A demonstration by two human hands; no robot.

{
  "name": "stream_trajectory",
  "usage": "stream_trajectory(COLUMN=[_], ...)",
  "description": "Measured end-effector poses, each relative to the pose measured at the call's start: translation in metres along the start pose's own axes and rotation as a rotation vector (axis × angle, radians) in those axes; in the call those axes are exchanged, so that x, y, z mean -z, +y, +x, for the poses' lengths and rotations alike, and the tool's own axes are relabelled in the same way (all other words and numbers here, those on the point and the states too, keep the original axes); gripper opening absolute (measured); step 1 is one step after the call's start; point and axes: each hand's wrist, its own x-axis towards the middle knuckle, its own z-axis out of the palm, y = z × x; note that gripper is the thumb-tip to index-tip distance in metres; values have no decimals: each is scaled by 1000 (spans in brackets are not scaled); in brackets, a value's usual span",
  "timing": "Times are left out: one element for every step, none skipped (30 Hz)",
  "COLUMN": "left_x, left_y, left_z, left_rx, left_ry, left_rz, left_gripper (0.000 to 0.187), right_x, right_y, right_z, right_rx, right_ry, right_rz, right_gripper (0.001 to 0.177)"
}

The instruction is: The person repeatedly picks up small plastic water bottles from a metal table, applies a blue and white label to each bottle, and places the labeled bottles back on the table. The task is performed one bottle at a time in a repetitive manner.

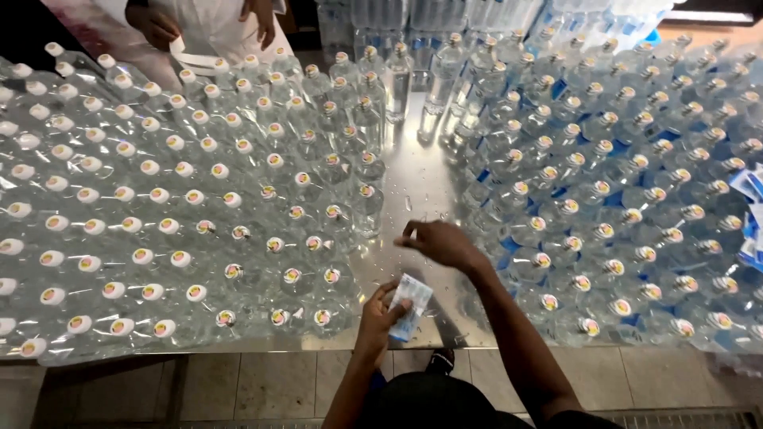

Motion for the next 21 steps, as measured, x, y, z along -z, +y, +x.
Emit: stream_trajectory(left_x=[8,15,18,21,24,30,34,39,47,55,62,64,67,69,68,67,66,69,69,69,66], left_y=[-8,-16,-22,-28,-35,-41,-48,-55,-60,-65,-69,-67,-67,-67,-63,-60,-56,-57,-55,-54,-48], left_z=[0,2,-2,-6,-9,-11,-13,-15,-18,-21,-24,-23,-25,-28,-26,-25,-24,-31,-25,-21,-18], left_rx=[40,81,76,162,249,245,316,387,383,409,437,434,420,406,421,398,376,393,371,349,353], left_ry=[33,67,78,135,190,199,172,144,154,95,38,49,-5,-60,-51,-93,-143,-141,-94,-46,-61], left_rz=[64,128,122,119,116,110,94,76,68,123,179,173,225,276,273,174,78,78,87,95,96], left_gripper=[69,68,68,64,59,59,53,46,46,42,40,40,35,31,31,31,30,30,25,21,21], right_x=[18,36,48,66,88,109,127,146,156,167,177,181,183,184,180,176,175,154,151,148,140], right_y=[3,6,41,66,79,94,111,127,127,127,127,122,119,116,113,109,109,110,109,107,104], right_z=[26,53,104,159,223,266,309,353,368,384,398,406,412,416,412,407,397,387,380,371,354], right_rx=[-19,-37,-26,48,123,132,96,60,70,106,141,149,138,127,119,183,241,225,153,80,69], right_ry=[121,242,234,491,748,741,727,714,705,676,645,634,616,599,585,658,740,734,757,779,788], right_rz=[-4,-6,-9,67,148,148,131,114,114,206,301,303,282,261,268,278,286,291,219,148,141], right_gripper=[48,48,48,41,41,41,66,96,96,113,132,132,130,129,129,120,112,112,116,120,120])
